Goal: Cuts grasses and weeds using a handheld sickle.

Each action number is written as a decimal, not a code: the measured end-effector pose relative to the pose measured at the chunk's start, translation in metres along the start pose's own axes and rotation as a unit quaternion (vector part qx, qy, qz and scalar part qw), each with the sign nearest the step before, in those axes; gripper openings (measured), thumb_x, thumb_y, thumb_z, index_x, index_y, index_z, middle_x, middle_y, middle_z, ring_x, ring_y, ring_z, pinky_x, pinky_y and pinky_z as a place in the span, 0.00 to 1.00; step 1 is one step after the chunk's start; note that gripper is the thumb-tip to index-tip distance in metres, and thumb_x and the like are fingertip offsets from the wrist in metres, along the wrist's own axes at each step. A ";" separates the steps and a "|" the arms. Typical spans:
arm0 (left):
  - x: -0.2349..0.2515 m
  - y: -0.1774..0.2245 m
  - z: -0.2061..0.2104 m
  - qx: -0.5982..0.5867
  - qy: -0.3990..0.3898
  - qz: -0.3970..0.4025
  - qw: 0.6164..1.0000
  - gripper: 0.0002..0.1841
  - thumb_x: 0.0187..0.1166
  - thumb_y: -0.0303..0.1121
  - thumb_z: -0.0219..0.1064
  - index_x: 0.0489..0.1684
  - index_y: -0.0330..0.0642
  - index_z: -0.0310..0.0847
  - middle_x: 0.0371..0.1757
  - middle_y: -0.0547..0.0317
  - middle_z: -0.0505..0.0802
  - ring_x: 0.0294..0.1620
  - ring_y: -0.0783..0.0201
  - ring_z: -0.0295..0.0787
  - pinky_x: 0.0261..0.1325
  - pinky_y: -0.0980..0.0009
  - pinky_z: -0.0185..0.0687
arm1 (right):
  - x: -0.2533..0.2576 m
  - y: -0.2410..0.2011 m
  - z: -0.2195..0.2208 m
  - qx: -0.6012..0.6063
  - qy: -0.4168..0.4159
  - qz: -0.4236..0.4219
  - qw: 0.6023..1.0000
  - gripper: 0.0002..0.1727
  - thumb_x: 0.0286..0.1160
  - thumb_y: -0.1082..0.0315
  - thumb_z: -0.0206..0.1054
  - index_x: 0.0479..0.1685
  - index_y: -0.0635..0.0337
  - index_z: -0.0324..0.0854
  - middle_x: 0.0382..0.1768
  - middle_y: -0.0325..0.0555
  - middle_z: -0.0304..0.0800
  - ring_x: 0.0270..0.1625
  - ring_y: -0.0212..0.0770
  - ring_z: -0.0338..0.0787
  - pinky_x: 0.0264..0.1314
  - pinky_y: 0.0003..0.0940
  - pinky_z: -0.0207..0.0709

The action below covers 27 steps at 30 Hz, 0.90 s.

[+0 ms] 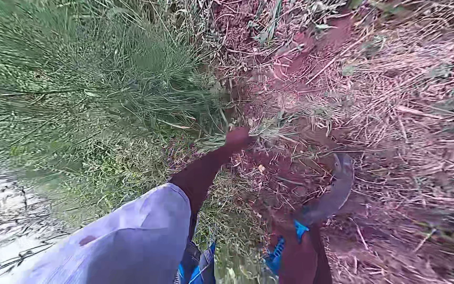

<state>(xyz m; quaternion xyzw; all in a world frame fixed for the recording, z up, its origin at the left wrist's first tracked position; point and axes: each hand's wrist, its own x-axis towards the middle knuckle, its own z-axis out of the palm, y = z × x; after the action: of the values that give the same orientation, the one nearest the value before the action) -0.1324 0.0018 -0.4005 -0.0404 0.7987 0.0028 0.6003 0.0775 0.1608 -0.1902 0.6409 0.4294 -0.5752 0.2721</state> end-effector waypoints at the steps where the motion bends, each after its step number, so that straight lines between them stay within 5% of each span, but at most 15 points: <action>1: -0.006 -0.006 0.010 0.004 -0.029 -0.005 1.000 0.27 0.85 0.48 0.63 0.80 0.44 0.75 0.72 0.34 0.85 0.71 0.32 0.83 0.67 0.27 0.74 | 0.000 0.000 0.000 0.001 0.000 -0.003 1.000 0.12 0.88 0.68 0.55 0.57 0.68 0.74 0.21 0.38 0.83 0.17 0.31 0.85 0.20 0.29 0.83; 5: -0.030 -0.029 0.066 0.071 -0.142 0.046 0.986 0.23 0.86 0.37 0.63 0.77 0.38 0.76 0.70 0.33 0.86 0.71 0.33 0.83 0.68 0.29 0.76 | 0.002 0.001 0.002 0.004 0.007 -0.006 1.000 0.12 0.89 0.67 0.55 0.56 0.67 0.75 0.21 0.38 0.83 0.17 0.32 0.84 0.19 0.29 0.82; 8: -0.050 -0.024 0.088 0.144 -0.230 0.071 0.960 0.28 0.85 0.34 0.60 0.83 0.32 0.66 0.74 0.29 0.81 0.75 0.30 0.78 0.71 0.29 0.72 | 0.000 0.001 0.004 -0.005 0.004 -0.022 1.000 0.12 0.89 0.67 0.55 0.56 0.68 0.75 0.21 0.35 0.82 0.17 0.29 0.83 0.20 0.26 0.82; 13: -0.061 -0.012 0.079 0.134 -0.237 0.085 0.958 0.23 0.85 0.30 0.59 0.78 0.30 0.73 0.73 0.29 0.83 0.75 0.30 0.78 0.71 0.29 0.72 | -0.001 0.003 0.002 -0.007 -0.007 -0.040 0.999 0.13 0.88 0.67 0.54 0.58 0.70 0.73 0.22 0.35 0.82 0.17 0.29 0.84 0.19 0.27 0.84; 16: -0.060 -0.012 0.062 0.116 -0.140 0.064 0.981 0.24 0.79 0.32 0.69 0.75 0.35 0.78 0.71 0.30 0.84 0.72 0.30 0.80 0.69 0.28 0.72 | -0.001 0.004 0.003 -0.005 -0.010 -0.039 0.999 0.13 0.88 0.67 0.54 0.56 0.69 0.73 0.22 0.34 0.81 0.17 0.28 0.84 0.20 0.26 0.83; 19: -0.040 -0.032 0.046 0.083 0.041 0.091 0.992 0.29 0.68 0.34 0.78 0.73 0.44 0.83 0.80 0.33 0.77 0.83 0.31 0.67 0.74 0.26 0.64 | 0.001 0.007 0.003 -0.006 -0.009 -0.052 0.999 0.12 0.87 0.68 0.54 0.55 0.69 0.74 0.21 0.33 0.81 0.17 0.27 0.83 0.20 0.25 0.82; 22: -0.018 -0.043 0.019 0.060 0.127 0.086 0.986 0.29 0.66 0.31 0.80 0.73 0.47 0.84 0.89 0.29 0.64 0.92 0.27 0.48 0.81 0.24 0.50 | 0.001 0.007 0.001 -0.016 -0.014 -0.049 0.999 0.13 0.87 0.67 0.54 0.55 0.69 0.74 0.21 0.34 0.82 0.17 0.28 0.83 0.20 0.26 0.82; 24: 0.003 -0.047 0.003 0.031 0.167 0.098 0.981 0.30 0.67 0.30 0.78 0.74 0.49 0.84 0.90 0.32 0.63 0.92 0.28 0.48 0.84 0.24 0.48 | 0.001 0.008 0.001 -0.018 -0.017 -0.048 0.999 0.13 0.86 0.66 0.54 0.55 0.68 0.74 0.21 0.34 0.81 0.18 0.28 0.83 0.20 0.27 0.82; 27: 0.040 -0.048 0.000 -0.092 0.199 0.130 0.967 0.26 0.77 0.29 0.69 0.77 0.37 0.78 0.87 0.29 0.67 0.88 0.33 0.60 0.87 0.37 0.57 | 0.004 0.012 -0.002 -0.025 -0.019 -0.051 0.998 0.13 0.87 0.65 0.55 0.55 0.67 0.75 0.21 0.34 0.82 0.18 0.29 0.84 0.20 0.27 0.83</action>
<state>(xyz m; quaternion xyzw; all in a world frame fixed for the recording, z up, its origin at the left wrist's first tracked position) -0.1403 -0.0489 -0.4366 0.0092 0.8969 0.1462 0.4172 0.0888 0.1579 -0.1953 0.5998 0.4705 -0.5898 0.2663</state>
